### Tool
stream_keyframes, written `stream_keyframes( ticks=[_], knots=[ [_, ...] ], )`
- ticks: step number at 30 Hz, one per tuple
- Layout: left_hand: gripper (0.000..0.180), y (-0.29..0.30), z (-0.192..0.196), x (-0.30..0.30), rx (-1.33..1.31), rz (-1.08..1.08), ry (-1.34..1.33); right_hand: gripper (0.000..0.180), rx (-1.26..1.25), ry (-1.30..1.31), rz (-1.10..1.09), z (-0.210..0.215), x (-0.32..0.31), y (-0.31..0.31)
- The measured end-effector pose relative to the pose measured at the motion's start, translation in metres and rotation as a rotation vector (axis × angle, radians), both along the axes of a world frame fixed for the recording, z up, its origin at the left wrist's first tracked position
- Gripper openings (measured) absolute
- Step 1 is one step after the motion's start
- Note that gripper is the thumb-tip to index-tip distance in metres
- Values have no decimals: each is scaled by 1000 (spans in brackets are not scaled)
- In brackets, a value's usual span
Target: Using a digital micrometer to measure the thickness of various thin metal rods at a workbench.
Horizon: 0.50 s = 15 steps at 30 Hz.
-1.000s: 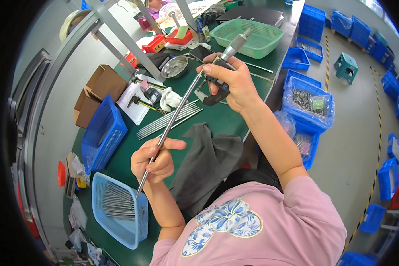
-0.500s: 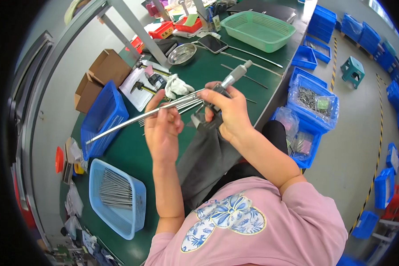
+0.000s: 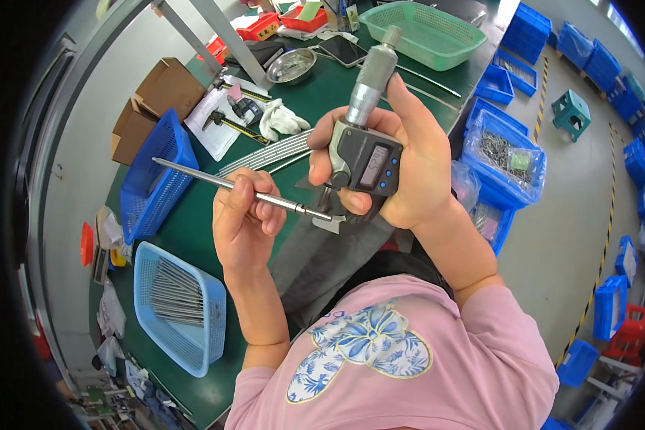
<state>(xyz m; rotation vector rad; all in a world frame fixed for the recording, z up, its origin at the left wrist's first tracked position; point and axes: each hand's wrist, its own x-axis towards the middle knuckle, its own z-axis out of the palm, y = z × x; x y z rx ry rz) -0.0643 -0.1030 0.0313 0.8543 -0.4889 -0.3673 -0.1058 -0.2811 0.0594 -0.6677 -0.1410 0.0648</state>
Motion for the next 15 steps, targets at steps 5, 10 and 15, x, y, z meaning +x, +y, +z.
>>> stream_keyframes(
  ticks=[5, 10, 15],
  knots=[
    [22, -2, 0, -1, 6, -28, 20, 67, 64, 11, 132, -1, 3, -3],
    [21, -2, 2, -2, 47, -29, 43, 65, 96, 19, 165, -1, 4, -2],
    [21, -3, 4, -2, 118, -9, 34, 65, 89, -10, 184, -2, 6, -2]
  ],
)
